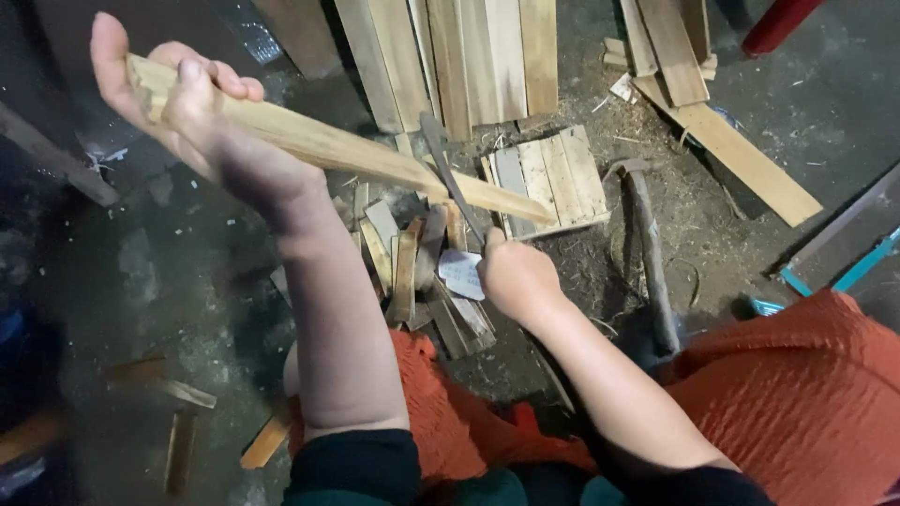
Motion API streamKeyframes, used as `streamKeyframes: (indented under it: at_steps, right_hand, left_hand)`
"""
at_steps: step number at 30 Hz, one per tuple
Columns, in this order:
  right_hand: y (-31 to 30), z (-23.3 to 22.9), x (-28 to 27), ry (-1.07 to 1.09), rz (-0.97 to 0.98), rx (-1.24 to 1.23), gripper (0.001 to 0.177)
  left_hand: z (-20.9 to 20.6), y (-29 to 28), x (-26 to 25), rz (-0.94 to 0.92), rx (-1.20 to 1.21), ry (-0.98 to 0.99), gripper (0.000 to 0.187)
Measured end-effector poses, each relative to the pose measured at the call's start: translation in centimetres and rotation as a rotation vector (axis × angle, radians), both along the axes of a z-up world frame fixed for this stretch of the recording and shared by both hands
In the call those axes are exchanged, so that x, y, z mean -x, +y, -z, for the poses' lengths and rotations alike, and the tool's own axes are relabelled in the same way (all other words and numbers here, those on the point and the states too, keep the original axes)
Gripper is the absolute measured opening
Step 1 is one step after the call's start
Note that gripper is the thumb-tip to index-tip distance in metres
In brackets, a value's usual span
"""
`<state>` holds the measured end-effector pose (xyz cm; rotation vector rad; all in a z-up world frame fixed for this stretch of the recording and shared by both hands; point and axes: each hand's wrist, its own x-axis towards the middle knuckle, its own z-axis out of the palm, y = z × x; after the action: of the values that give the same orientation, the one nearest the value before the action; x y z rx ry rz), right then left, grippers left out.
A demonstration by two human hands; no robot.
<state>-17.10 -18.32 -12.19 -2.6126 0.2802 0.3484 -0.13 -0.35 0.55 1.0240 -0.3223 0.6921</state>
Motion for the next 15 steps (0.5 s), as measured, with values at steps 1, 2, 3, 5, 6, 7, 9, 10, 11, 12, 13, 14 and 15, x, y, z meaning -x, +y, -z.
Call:
streamKeyframes:
  at_steps: [1,2,3,5,6,7,9,10,11,12,13,14,15]
  right_hand:
    - [0.0,-0.1,0.5,0.02,-0.015,0.009,0.036]
    - [-0.2,0.0,0.3,0.024,-0.014,0.008,0.036]
    - [-0.4,0.3,0.3,-0.01,-0.02,-0.003,0.032]
    - [-0.7,0.4,0.1,-0.043,-0.029,-0.011,0.028]
    - [-0.8,0.2,0.1,-0.045,-0.008,-0.045,0.027]
    - [-0.8,0.1,0.1,-0.046,0.016,-0.083,0.026]
    - [-1.1,0.2,0.0,-0.04,0.019,-0.118,0.024]
    - [-1.3,0.2,0.0,-0.038,0.021,-0.153,0.023]
    - [-0.9,-1.8,0.3,-0.036,0.021,-0.154,0.023]
    - [-0.5,-3.9,0.7,-0.059,-0.019,-0.2,0.017]
    - [0.0,-5.9,1.3,-0.073,-0.063,-0.248,0.011]
    - [-0.1,-6.9,1.9,-0.062,-0.068,-0.251,0.011]
    - [-0.2,-8.1,2.0,-0.124,-0.088,-0.32,0.013]
  left_hand:
    - [0.0,-0.2,0.4,0.001,0.006,0.006,0.052]
    - [0.5,0.3,-0.3,0.003,0.005,0.011,0.052]
    - [1.2,0.5,-1.0,0.015,-0.003,-0.022,0.05]
    - [1.8,0.7,-1.6,0.024,-0.008,-0.053,0.048]
    - [1.7,0.5,-1.4,0.037,-0.008,-0.059,0.048]
    - [1.5,0.3,-1.3,0.054,-0.012,-0.064,0.049]
    - [0.5,-0.7,-0.8,0.021,-0.039,-0.045,0.041]
    - [-0.1,-1.2,-0.5,-0.012,-0.066,-0.03,0.034]
    - [-0.7,-1.9,-0.1,-0.012,-0.066,-0.028,0.034]
    - [-1.2,-2.5,0.3,-0.061,-0.106,-0.004,0.024]
    - [-1.6,-2.9,1.0,-0.115,-0.148,0.029,0.019]
    - [-1.7,-3.6,1.8,-0.12,-0.151,0.04,0.019]
    - [-2.2,-4.4,2.1,-0.169,-0.188,0.053,0.022]
